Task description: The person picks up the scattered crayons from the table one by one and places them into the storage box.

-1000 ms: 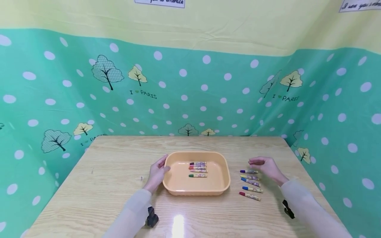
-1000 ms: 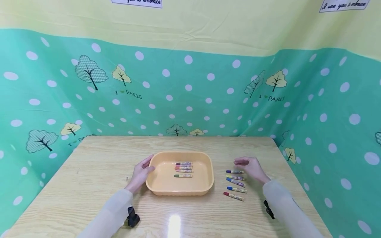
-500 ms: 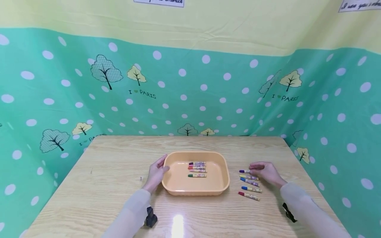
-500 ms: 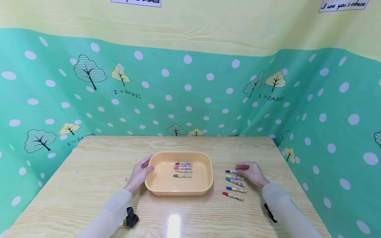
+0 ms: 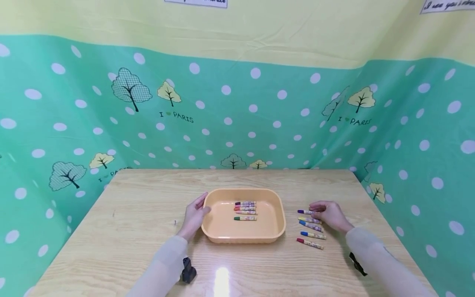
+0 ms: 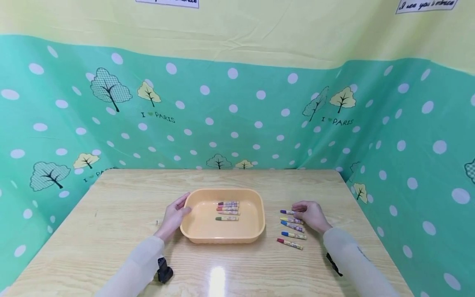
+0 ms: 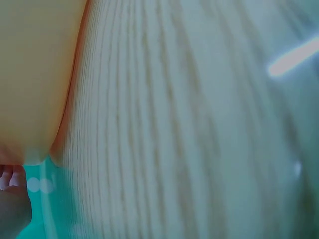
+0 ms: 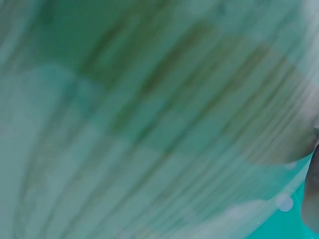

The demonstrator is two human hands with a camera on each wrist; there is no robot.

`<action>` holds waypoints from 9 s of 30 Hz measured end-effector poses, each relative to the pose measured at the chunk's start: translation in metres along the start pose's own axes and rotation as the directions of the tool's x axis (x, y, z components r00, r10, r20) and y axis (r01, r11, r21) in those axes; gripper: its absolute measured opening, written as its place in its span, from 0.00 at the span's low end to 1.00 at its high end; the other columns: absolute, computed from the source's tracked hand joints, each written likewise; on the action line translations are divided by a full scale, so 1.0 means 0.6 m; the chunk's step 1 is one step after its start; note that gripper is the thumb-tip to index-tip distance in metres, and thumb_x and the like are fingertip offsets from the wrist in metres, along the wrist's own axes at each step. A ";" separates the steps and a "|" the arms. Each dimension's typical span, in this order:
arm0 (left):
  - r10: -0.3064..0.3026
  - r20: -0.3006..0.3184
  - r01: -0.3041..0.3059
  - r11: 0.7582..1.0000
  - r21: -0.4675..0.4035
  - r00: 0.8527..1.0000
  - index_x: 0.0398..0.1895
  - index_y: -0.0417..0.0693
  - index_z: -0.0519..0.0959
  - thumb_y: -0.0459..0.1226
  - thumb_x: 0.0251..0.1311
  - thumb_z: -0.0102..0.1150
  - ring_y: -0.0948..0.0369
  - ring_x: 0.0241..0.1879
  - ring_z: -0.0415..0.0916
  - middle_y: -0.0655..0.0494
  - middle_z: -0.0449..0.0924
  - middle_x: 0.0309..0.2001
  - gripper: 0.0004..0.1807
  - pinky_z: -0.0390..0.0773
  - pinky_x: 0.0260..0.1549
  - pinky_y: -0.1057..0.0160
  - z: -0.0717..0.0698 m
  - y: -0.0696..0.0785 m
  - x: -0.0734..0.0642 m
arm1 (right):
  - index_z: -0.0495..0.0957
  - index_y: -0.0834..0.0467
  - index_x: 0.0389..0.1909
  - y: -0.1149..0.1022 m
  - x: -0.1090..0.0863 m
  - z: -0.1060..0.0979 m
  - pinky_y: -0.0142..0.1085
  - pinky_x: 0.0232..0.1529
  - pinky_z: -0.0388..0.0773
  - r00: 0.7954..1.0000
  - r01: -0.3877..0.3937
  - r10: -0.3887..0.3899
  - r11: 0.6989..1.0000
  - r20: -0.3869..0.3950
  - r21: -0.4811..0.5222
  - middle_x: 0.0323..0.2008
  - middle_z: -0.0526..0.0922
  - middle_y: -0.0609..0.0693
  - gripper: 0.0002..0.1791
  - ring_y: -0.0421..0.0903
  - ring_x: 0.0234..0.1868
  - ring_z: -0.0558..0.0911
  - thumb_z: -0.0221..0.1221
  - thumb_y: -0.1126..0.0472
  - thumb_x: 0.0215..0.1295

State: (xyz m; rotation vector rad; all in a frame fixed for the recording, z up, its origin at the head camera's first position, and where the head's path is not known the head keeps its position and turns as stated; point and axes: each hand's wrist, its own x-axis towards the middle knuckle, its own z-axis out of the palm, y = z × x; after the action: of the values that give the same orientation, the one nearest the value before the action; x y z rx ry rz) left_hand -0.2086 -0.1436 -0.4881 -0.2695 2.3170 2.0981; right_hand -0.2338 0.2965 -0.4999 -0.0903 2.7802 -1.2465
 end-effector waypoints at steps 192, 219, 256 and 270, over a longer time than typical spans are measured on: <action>-0.010 -0.007 0.010 1.000 -0.026 1.000 0.65 0.46 0.63 0.27 0.55 0.50 0.51 0.64 0.61 0.43 0.62 0.66 0.31 0.67 0.62 0.60 -0.001 0.004 -0.001 | 0.76 0.66 0.48 -0.005 -0.034 -0.007 0.37 0.45 0.81 0.984 0.135 -0.133 0.991 0.118 -0.005 0.46 0.81 0.61 0.17 0.53 0.46 0.80 0.60 0.67 0.56; -0.030 -0.006 0.030 0.999 -0.034 1.000 0.65 0.46 0.63 0.26 0.55 0.50 0.50 0.64 0.61 0.43 0.62 0.65 0.31 0.67 0.62 0.58 0.001 -0.005 0.000 | 0.81 0.62 0.38 -0.042 -0.020 -0.022 0.36 0.40 0.83 0.983 0.180 -0.174 0.974 0.061 -0.136 0.35 0.83 0.52 0.11 0.46 0.38 0.81 0.61 0.71 0.52; 0.004 -0.025 -0.005 0.999 -0.040 1.000 0.64 0.42 0.64 0.24 0.54 0.49 0.48 0.63 0.63 0.39 0.64 0.63 0.30 0.69 0.61 0.56 0.003 -0.005 -0.003 | 0.82 0.58 0.37 -0.251 0.001 0.165 0.29 0.38 0.81 0.961 0.236 -0.252 0.962 0.111 0.134 0.34 0.84 0.48 0.12 0.41 0.35 0.80 0.64 0.69 0.49; 0.024 -0.024 -0.025 0.999 -0.032 0.999 0.64 0.44 0.65 0.26 0.53 0.51 0.47 0.62 0.64 0.39 0.65 0.63 0.31 0.70 0.59 0.56 0.002 -0.007 -0.005 | 0.82 0.59 0.34 -0.258 0.002 0.215 0.27 0.32 0.80 0.942 0.210 -0.219 0.976 0.254 0.062 0.29 0.82 0.46 0.11 0.39 0.30 0.79 0.65 0.70 0.47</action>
State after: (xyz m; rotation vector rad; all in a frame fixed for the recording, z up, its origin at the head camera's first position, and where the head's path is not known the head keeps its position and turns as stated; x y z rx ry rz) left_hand -0.2051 -0.1423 -0.4918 -0.2689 2.3129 2.1573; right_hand -0.2183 0.0978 -0.4695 -0.5290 2.5734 -1.2246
